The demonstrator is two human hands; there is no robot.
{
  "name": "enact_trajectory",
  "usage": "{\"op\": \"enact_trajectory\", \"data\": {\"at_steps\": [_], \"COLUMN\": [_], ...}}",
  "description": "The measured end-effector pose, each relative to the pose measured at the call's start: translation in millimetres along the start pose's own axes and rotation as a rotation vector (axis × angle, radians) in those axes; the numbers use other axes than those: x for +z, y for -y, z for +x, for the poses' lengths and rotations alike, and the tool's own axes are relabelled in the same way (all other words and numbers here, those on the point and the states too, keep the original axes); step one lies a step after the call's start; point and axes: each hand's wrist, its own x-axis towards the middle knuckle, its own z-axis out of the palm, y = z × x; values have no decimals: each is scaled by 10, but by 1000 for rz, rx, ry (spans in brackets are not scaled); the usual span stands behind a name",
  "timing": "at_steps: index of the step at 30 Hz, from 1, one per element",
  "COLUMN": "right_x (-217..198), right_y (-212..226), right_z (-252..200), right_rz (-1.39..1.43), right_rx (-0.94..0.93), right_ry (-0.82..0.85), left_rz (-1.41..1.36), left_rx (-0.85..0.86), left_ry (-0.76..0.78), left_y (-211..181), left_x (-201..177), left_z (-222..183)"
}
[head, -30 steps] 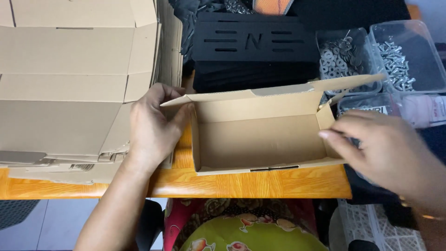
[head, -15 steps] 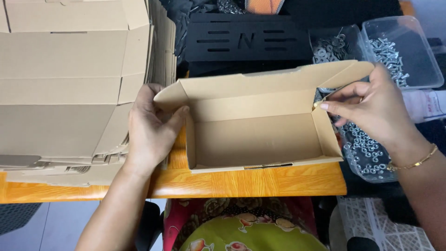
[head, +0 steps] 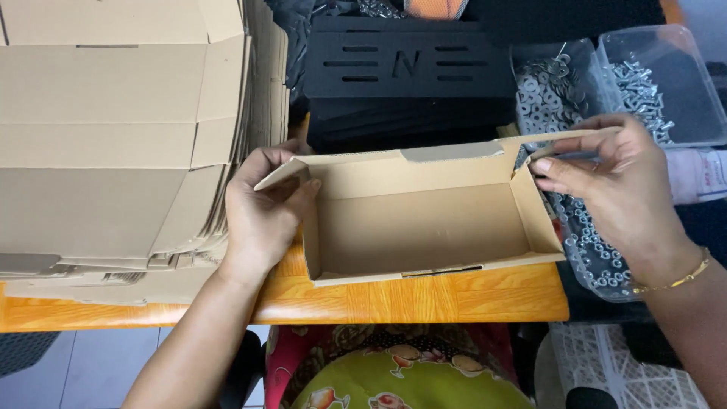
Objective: Assembling a cardboard box from a flat sheet and placing plastic components inside
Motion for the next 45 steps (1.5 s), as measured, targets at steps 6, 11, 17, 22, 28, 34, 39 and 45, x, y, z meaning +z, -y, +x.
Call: {"op": "enact_trajectory", "data": {"at_steps": [6,11,17,22,28,34,39,45], "right_x": [102,77,34,-406,293,1019,1295,1219], "right_y": [4,-277,200,-127,454,734,694,549], "right_z": [-48,8,-192,-526,-627,-261,-168,-185], "right_rz": [157,147,-181,-873,-1009,-967,-1034,-1170], "right_rx": [46,0,93,-544,-683,-263,-267,-400], "right_ry": [-9,32,27,-182,416,890,882,978], "left_rz": [39,153,341,349,351,293,279,165], "left_rx": [142,245,322,348,391,382,299,237], "left_ry": [-47,-102,-139,-154,-131,-201,-204,-180], "left_y": [-19,-21,-61,-26,-16,-22,75,152], "left_x": [110,88,29,6,-7,44,68,111], "left_z": [-32,12,22,44,60,68,82,92]}}
